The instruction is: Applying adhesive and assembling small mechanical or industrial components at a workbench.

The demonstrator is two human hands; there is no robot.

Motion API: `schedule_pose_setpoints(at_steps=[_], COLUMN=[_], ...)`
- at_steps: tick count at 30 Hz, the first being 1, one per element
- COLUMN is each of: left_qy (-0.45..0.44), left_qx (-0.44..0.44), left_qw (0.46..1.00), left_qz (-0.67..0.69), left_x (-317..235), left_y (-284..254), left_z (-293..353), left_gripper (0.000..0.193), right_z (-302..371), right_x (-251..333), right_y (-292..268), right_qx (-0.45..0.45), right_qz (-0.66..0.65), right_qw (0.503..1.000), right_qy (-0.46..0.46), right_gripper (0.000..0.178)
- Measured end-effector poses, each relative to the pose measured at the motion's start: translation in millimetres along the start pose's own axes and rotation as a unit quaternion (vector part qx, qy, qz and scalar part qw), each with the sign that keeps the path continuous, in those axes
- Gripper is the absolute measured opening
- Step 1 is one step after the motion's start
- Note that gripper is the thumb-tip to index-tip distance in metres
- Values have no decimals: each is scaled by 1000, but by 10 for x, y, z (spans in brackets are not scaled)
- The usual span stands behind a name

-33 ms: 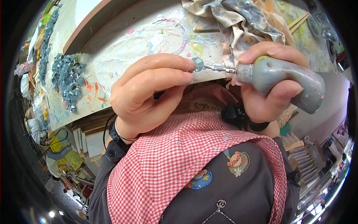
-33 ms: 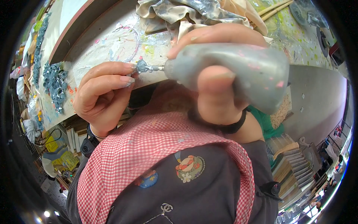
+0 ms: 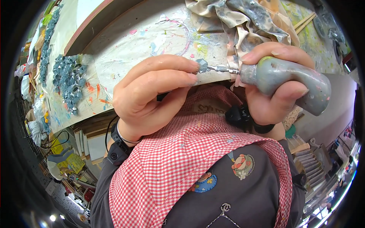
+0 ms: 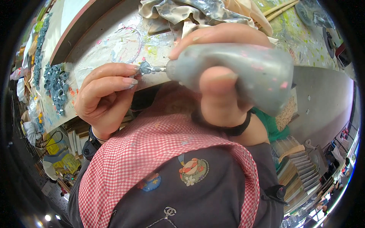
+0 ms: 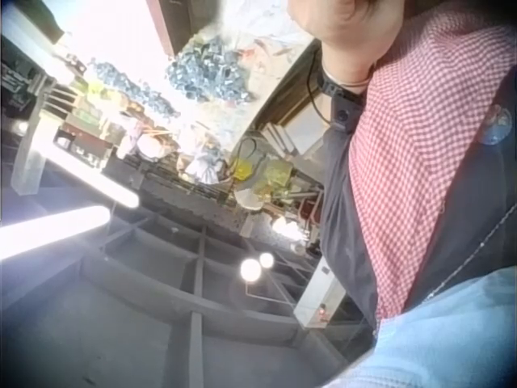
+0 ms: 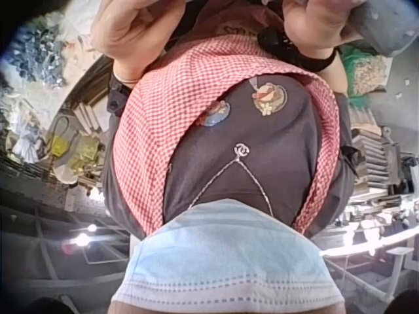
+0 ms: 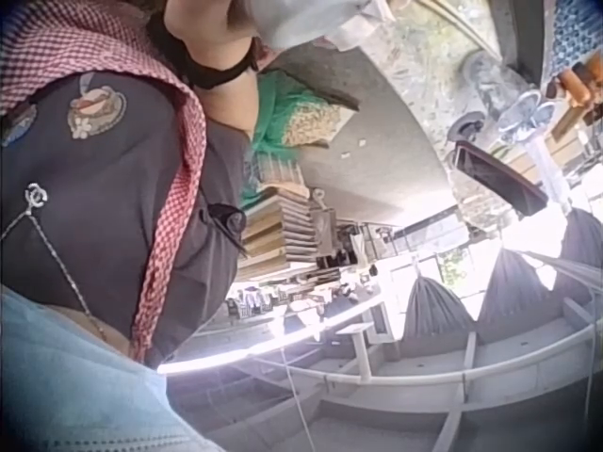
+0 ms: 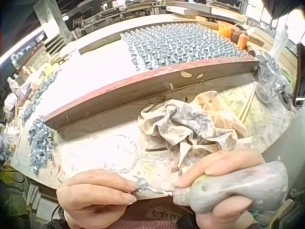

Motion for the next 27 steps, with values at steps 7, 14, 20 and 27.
schedule_pose_setpoints(at_steps=[7,14,20,27], left_qy=[6,4,7,1], left_qx=[4,6,6,0], left_qw=[1000,1000,1000,1000], left_qz=[-5,-13,-17,-16], left_x=[-5,-12,-10,-9], left_y=[-6,-5,-5,-3], left_z=[0,-12,-7,8], left_gripper=[29,30,31,30], right_z=[-28,-60,-59,-20], right_x=[27,46,23,26], right_y=[46,95,63,12], right_qx=[2,9,22,24], right_qz=[33,50,61,38], right_qw=[999,998,998,998], right_qy=[4,23,15,37], right_gripper=[53,53,52,51])
Point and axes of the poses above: each hand's wrist, its own z-axis away from the middle knuckle, its own y-axis out of the palm, x = y × z, the point moved 3 cm from there along -z, towards the middle knuckle, and after that the axes turned 8 degrees about -y, right-handed, at the moved point
